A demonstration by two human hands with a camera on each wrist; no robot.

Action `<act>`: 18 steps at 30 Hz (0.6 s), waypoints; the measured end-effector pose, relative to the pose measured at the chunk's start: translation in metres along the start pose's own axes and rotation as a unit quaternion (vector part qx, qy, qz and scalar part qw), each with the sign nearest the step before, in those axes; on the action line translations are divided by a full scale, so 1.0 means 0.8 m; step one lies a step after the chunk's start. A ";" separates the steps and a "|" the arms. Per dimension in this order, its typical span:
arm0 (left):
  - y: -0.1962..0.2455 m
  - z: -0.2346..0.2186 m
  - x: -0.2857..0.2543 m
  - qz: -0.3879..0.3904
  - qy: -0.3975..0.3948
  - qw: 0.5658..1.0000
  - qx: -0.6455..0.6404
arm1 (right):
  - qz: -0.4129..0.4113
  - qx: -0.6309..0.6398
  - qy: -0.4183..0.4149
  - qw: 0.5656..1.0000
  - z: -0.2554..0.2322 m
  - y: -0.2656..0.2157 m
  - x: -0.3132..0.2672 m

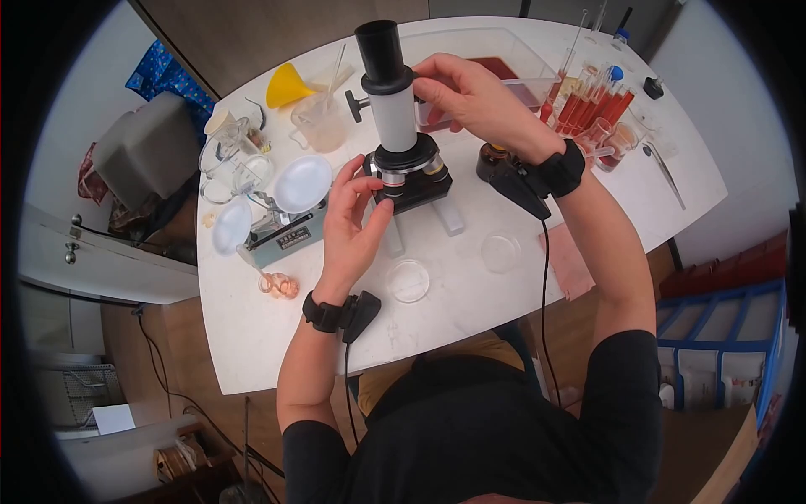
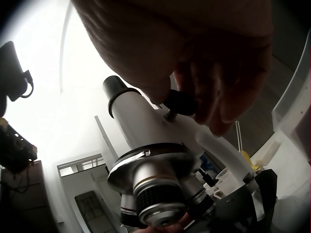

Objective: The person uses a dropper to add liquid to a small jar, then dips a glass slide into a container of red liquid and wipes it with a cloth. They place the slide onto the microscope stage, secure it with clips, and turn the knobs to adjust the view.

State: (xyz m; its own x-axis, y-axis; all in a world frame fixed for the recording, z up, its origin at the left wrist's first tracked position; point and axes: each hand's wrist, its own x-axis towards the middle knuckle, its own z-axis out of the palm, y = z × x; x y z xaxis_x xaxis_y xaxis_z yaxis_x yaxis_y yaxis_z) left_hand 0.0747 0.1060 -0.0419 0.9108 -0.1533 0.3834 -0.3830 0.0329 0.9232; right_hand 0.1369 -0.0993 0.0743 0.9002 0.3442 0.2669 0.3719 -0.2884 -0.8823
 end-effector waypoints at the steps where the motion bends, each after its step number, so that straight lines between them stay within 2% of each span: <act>1: 0.000 0.000 0.000 0.001 0.001 1.000 -0.001 | -0.001 -0.001 0.000 1.000 0.000 0.000 0.000; 13: -0.001 0.000 0.000 0.013 -0.002 1.000 0.024 | 0.007 0.001 -0.001 1.000 -0.001 0.002 0.000; 18: -0.001 0.000 -0.001 0.018 -0.007 0.999 0.045 | -0.025 0.009 -0.008 1.000 -0.002 0.008 0.000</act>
State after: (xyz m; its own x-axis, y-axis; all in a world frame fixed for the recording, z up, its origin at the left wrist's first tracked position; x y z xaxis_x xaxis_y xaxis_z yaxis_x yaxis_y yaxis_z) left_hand 0.0744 0.1062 -0.0428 0.8945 -0.1669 0.4147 -0.4276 -0.0495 0.9026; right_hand 0.1395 -0.1030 0.0694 0.8766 0.3727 0.3045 0.4122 -0.2549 -0.8747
